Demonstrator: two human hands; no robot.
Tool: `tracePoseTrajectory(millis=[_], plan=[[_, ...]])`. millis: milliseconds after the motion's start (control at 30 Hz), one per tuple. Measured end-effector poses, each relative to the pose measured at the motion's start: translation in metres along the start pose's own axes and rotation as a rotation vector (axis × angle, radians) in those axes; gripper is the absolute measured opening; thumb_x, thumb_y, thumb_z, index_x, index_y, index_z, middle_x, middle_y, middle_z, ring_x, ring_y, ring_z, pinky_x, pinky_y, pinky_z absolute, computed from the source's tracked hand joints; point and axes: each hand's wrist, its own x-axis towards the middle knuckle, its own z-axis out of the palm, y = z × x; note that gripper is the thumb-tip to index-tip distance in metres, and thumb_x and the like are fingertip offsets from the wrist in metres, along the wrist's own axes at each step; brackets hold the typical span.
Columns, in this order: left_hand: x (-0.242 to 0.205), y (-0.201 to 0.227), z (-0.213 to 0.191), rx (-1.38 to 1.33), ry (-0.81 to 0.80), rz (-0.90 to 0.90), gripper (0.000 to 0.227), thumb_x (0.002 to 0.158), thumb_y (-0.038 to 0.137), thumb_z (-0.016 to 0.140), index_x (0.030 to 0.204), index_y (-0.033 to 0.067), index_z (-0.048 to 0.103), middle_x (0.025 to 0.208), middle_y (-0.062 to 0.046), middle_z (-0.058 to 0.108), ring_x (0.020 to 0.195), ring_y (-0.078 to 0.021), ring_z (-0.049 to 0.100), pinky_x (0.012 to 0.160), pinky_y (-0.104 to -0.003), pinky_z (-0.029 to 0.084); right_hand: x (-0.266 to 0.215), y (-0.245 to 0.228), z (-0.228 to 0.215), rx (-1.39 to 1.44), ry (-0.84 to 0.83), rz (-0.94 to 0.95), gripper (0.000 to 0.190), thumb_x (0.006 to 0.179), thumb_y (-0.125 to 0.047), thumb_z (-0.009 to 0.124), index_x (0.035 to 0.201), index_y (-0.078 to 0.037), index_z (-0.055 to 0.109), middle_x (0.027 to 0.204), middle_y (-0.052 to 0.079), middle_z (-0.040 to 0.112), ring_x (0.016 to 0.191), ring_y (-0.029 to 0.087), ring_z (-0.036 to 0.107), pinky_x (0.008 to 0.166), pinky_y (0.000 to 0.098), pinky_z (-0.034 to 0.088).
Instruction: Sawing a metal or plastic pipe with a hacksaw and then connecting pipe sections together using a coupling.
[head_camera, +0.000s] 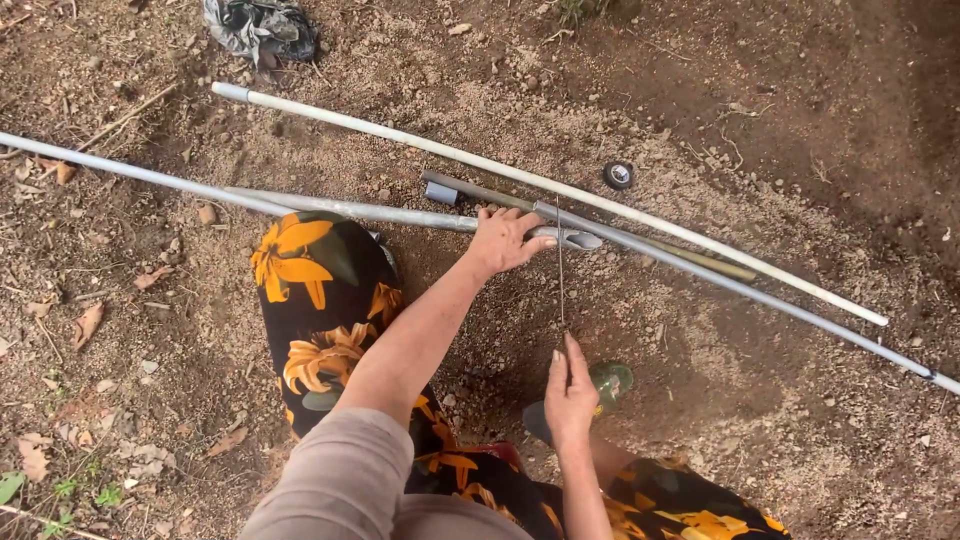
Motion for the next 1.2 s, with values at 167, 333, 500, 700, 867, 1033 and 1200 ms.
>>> tracePoseTrajectory(millis=[167, 333, 500, 700, 867, 1033, 1200], plan=[[-0.001, 0.0, -0.003, 0.026, -0.015, -0.013, 0.066, 0.084, 0.067, 0.018, 0.126, 0.0256, 0.048, 0.124, -0.014, 0.052, 0.114, -0.0272, 0.05, 0.1, -0.058, 0.026, -0.009, 0.018, 0.008, -0.1, 0.056, -0.136, 0.042, 0.093, -0.018, 0.047, 0.135, -0.012, 0.045, 0.138, 0.016, 0.045, 0.123, 0.027, 0.05, 0.1, 0.035, 0.045], [-0.003, -0.001, -0.006, -0.003, -0.045, -0.05, 0.068, 0.083, 0.069, 0.021, 0.131, 0.0271, 0.045, 0.136, -0.016, 0.045, 0.126, -0.033, 0.042, 0.104, -0.062, 0.021, -0.008, 0.024, 0.011, -0.085, 0.055, -0.126, 0.041, 0.093, -0.017, 0.048, 0.134, -0.013, 0.046, 0.138, 0.013, 0.047, 0.126, 0.026, 0.047, 0.103, 0.0336, 0.042], [-0.003, -0.004, -0.001, -0.003, -0.005, -0.017, 0.07, 0.082, 0.071, 0.018, 0.124, 0.0252, 0.051, 0.118, -0.013, 0.057, 0.114, -0.0287, 0.051, 0.098, -0.058, 0.028, -0.004, 0.043, 0.018, -0.143, 0.097, -0.146, 0.041, 0.093, -0.02, 0.049, 0.134, -0.016, 0.047, 0.135, 0.016, 0.049, 0.119, 0.03, 0.055, 0.086, 0.0401, 0.054], [0.0, -0.006, 0.002, 0.017, -0.02, -0.026, 0.075, 0.08, 0.072, 0.014, 0.128, 0.0248, 0.047, 0.128, -0.016, 0.051, 0.12, -0.0309, 0.047, 0.102, -0.064, 0.023, -0.01, 0.042, 0.019, -0.151, 0.117, -0.188, 0.041, 0.093, -0.022, 0.048, 0.133, -0.015, 0.047, 0.135, 0.015, 0.05, 0.118, 0.029, 0.055, 0.093, 0.0395, 0.05], [0.002, -0.014, 0.022, 0.009, 0.032, 0.012, 0.074, 0.078, 0.075, 0.014, 0.119, 0.0268, 0.054, 0.104, -0.01, 0.059, 0.104, -0.0258, 0.054, 0.09, -0.05, 0.032, -0.009, 0.034, 0.019, -0.097, 0.097, -0.137, 0.041, 0.093, -0.019, 0.048, 0.134, -0.014, 0.047, 0.138, 0.016, 0.046, 0.125, 0.03, 0.047, 0.096, 0.0403, 0.046], [-0.001, -0.015, 0.037, 0.085, -0.081, 0.024, 0.075, 0.076, 0.077, 0.013, 0.126, 0.0342, 0.048, 0.103, -0.007, 0.057, 0.1, -0.0213, 0.054, 0.088, -0.046, 0.034, 0.002, 0.036, 0.012, -0.088, 0.202, -0.232, 0.04, 0.095, -0.021, 0.05, 0.134, -0.013, 0.049, 0.063, -0.003, 0.058, 0.037, 0.005, 0.04, 0.026, 0.0173, 0.041], [-0.012, -0.01, 0.038, -0.043, -0.13, 0.013, 0.052, 0.087, 0.071, 0.034, 0.112, 0.032, 0.058, 0.096, -0.004, 0.064, 0.102, -0.0226, 0.061, 0.097, -0.044, 0.037, 0.064, 0.092, -0.003, -0.314, 0.425, -0.308, 0.032, 0.094, -0.02, 0.061, 0.122, -0.007, 0.062, 0.109, 0.022, 0.064, 0.101, 0.039, 0.06, 0.081, 0.0468, 0.052]])
